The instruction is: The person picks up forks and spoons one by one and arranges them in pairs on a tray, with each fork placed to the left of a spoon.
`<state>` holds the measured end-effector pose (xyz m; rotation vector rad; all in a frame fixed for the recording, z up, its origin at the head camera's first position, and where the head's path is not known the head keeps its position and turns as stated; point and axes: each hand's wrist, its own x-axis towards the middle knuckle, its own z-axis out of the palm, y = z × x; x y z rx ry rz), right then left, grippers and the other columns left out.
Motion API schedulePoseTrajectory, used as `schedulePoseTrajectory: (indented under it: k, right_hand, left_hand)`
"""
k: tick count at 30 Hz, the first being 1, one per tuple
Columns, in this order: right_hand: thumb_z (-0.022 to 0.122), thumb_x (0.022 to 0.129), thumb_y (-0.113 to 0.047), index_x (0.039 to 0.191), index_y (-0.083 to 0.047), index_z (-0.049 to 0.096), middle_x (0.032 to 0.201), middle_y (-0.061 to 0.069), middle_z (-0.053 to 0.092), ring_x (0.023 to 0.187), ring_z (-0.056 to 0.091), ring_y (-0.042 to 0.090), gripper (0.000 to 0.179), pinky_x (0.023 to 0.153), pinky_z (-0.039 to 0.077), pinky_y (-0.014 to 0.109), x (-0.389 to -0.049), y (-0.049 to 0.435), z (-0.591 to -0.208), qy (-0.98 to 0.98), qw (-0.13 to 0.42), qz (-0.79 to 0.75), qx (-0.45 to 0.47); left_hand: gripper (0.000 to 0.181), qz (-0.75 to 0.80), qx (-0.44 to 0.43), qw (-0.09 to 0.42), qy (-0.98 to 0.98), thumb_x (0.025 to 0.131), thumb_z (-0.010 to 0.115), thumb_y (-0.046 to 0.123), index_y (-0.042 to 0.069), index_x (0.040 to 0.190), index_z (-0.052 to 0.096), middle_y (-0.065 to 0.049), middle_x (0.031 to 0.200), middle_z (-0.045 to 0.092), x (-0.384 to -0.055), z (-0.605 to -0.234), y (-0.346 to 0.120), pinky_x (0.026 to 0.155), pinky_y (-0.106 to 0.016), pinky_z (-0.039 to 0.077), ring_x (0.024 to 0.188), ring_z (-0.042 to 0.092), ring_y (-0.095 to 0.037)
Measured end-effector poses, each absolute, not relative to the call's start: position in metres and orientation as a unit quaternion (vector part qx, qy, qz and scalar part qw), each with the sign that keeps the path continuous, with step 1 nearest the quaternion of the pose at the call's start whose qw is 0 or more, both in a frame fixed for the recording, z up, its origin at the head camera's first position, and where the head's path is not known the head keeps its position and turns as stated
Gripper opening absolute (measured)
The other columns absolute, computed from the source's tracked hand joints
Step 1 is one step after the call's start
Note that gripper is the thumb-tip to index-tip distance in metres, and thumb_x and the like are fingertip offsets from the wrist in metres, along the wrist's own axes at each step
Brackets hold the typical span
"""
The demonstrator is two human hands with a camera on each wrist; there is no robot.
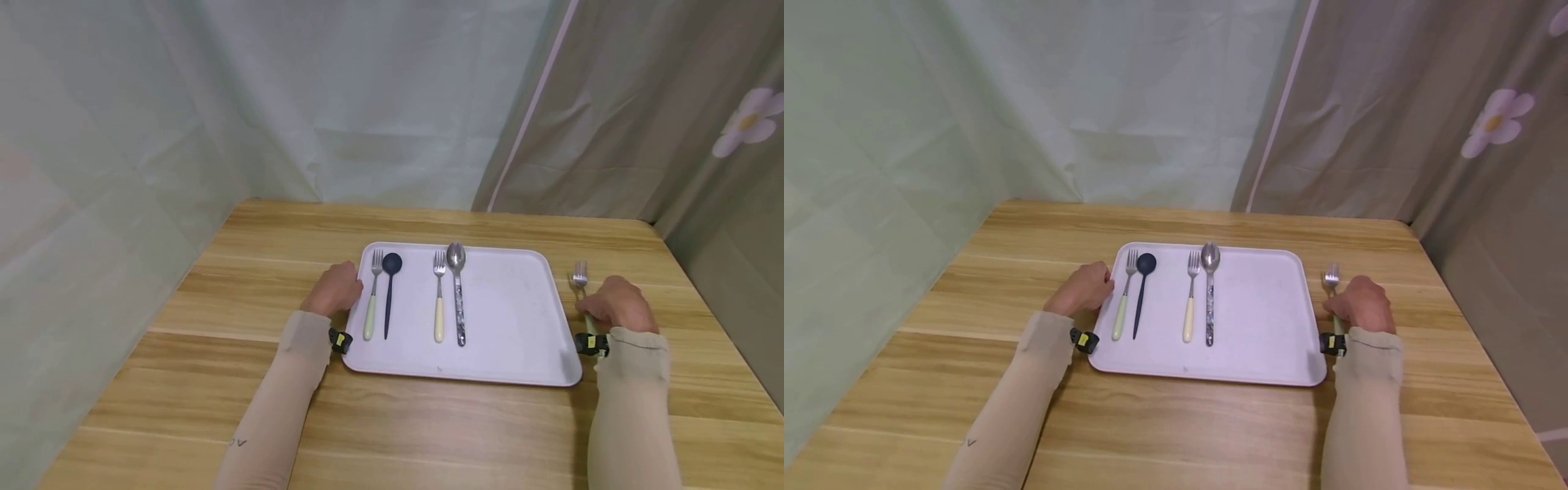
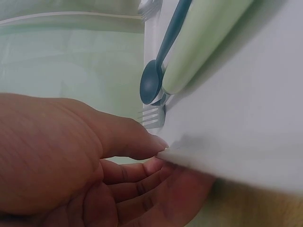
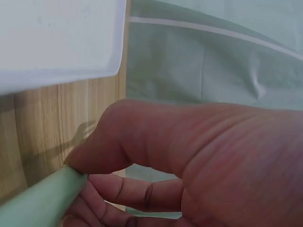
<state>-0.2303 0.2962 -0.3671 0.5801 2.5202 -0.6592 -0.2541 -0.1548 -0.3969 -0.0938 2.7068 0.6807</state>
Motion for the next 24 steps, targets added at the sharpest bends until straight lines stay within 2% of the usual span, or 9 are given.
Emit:
schedulePoseTrajectory:
  k: [15, 24]
  right_hand:
    - [0.064, 0.091, -0.024, 0.093, 0.008, 0.059, 0.062, 0.004, 0.049, 0.06, 0.054, 0.019, 0.032, 0.056, 0.044, 0.03, -0.232, 0.286, -0.367, 0.919, 0.221, -0.252, 0.205]
    - [0.067, 0.09, -0.023, 0.081, 0.001, 0.059, 0.06, 0.001, 0.044, 0.061, 0.051, 0.017, 0.027, 0.057, 0.043, 0.03, -0.233, 0.281, -0.368, 0.922, 0.214, -0.265, 0.185]
  left_hand:
    - [0.026, 0.246, -0.026, 0.162, 0.955, 0.106, 0.041, 0.015, -0.003, 0.109, 0.06, -0.013, 0.085, 0.06, -0.253, -0.398, -0.155, 0.057, -0.025, 0.047, 0.07, 0.061, -0.021]
    - [0.027, 0.251, -0.03, 0.167, 0.953, 0.106, 0.041, 0.016, -0.003, 0.111, 0.059, -0.013, 0.086, 0.06, -0.253, -0.398, -0.155, 0.058, -0.026, 0.048, 0.071, 0.061, -0.021]
